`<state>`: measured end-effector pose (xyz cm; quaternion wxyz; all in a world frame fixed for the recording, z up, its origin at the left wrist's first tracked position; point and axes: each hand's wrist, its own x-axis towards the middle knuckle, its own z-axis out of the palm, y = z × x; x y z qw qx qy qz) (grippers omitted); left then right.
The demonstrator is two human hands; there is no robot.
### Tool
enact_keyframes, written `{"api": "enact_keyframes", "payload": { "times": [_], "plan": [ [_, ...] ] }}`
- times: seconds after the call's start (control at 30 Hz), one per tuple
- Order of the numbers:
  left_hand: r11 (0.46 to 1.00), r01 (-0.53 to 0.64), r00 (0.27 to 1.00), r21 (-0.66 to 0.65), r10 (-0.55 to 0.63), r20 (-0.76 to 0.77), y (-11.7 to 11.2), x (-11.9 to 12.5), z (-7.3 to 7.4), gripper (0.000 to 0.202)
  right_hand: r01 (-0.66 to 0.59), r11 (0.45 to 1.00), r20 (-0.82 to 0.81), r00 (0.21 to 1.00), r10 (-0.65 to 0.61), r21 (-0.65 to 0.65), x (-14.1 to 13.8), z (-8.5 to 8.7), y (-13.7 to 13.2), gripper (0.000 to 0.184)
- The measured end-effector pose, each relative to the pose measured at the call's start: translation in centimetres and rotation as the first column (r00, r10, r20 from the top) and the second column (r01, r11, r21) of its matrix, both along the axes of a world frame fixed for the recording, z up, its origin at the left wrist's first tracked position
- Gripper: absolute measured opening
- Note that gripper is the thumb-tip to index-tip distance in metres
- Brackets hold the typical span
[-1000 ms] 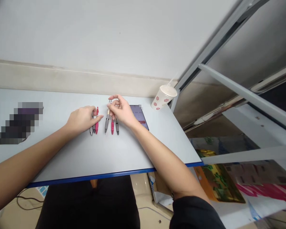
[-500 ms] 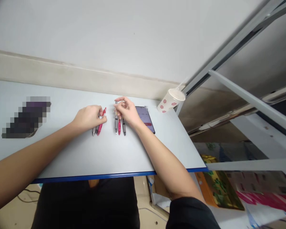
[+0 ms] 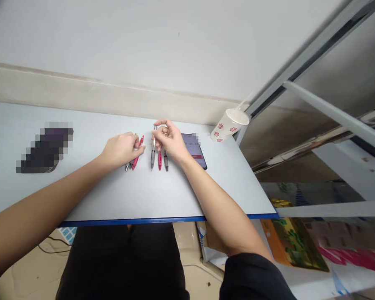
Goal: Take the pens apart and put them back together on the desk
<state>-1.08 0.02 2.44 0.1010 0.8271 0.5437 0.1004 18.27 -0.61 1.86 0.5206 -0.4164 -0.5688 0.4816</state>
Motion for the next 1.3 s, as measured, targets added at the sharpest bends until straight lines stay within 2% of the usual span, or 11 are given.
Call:
{"api": "enact_keyframes", "payload": {
  "times": [0.07, 0.17, 0.27, 0.4, 0.53, 0.7, 0.77, 0.87, 1.03, 1.13, 1.3],
  "plan": [
    [1.0, -0.006, 1.0, 0.004, 0.006, -0.023, -0.2, 0.2, 0.2, 0.027, -0.014, 1.0, -0.006, 1.0, 0.014, 0.013, -0.1, -0.1, 0.0, 0.032],
    [0.999, -0.033, 0.999, -0.021, 0.033, -0.014, -0.3, 0.5, 0.2, 0.022, -0.024, 0.999, -0.011, 1.0, 0.025, 0.04, 0.0, -0.2, 0.1, 0.037],
    [0.997, -0.061, 0.996, -0.045, 0.063, 0.063, -0.2, 0.6, 0.0, 0.015, 0.02, 0.998, -0.031, 0.999, -0.018, 0.06, 0.7, -0.2, 0.6, 0.04],
    [0.993, -0.1, 0.98, -0.057, 0.108, 0.168, -0.1, 0.5, -0.4, 0.017, 0.065, 0.992, -0.053, 0.997, -0.06, 0.112, 1.9, -0.3, 1.3, 0.034],
    [0.993, -0.099, 0.979, -0.062, 0.109, 0.172, 0.0, 0.3, -0.5, 0.019, 0.138, 0.985, -0.07, 0.989, -0.131, 0.108, 2.0, -0.5, 1.5, 0.038],
    [0.996, -0.084, 0.978, -0.034, 0.089, 0.19, 0.0, 0.3, -0.6, 0.017, 0.056, 0.995, 0.029, 0.998, -0.058, 0.085, 1.0, -0.4, 0.6, 0.034],
    [0.995, -0.098, 0.977, -0.021, 0.1, 0.188, -0.1, 0.3, -0.7, 0.018, 0.04, 0.998, 0.019, 0.999, -0.042, 0.055, 0.6, -0.3, 0.4, 0.037],
    [0.992, -0.123, 0.975, 0.001, 0.12, 0.187, -0.1, 0.3, -0.8, 0.021, 0.03, 0.999, -0.01, 1.0, -0.03, 0.017, 0.4, -0.2, 0.3, 0.041],
    [0.991, -0.13, 0.953, 0.01, 0.122, 0.278, 0.1, 0.3, -1.0, 0.021, 0.044, 0.998, 0.018, 0.999, -0.045, 0.044, 0.4, -0.2, 0.2, 0.035],
    [0.994, -0.104, 0.892, -0.013, 0.099, 0.441, 0.3, 0.0, -0.9, 0.022, 0.037, 0.998, 0.042, 0.998, -0.039, 0.041, 0.5, -0.1, 0.1, 0.032],
    [0.992, -0.103, 0.666, -0.077, 0.126, 0.735, 0.6, -0.4, -0.1, 0.025, 0.026, 0.999, 0.023, 0.999, -0.027, 0.035, 0.3, 0.0, -0.2, 0.034]
  ]
}}
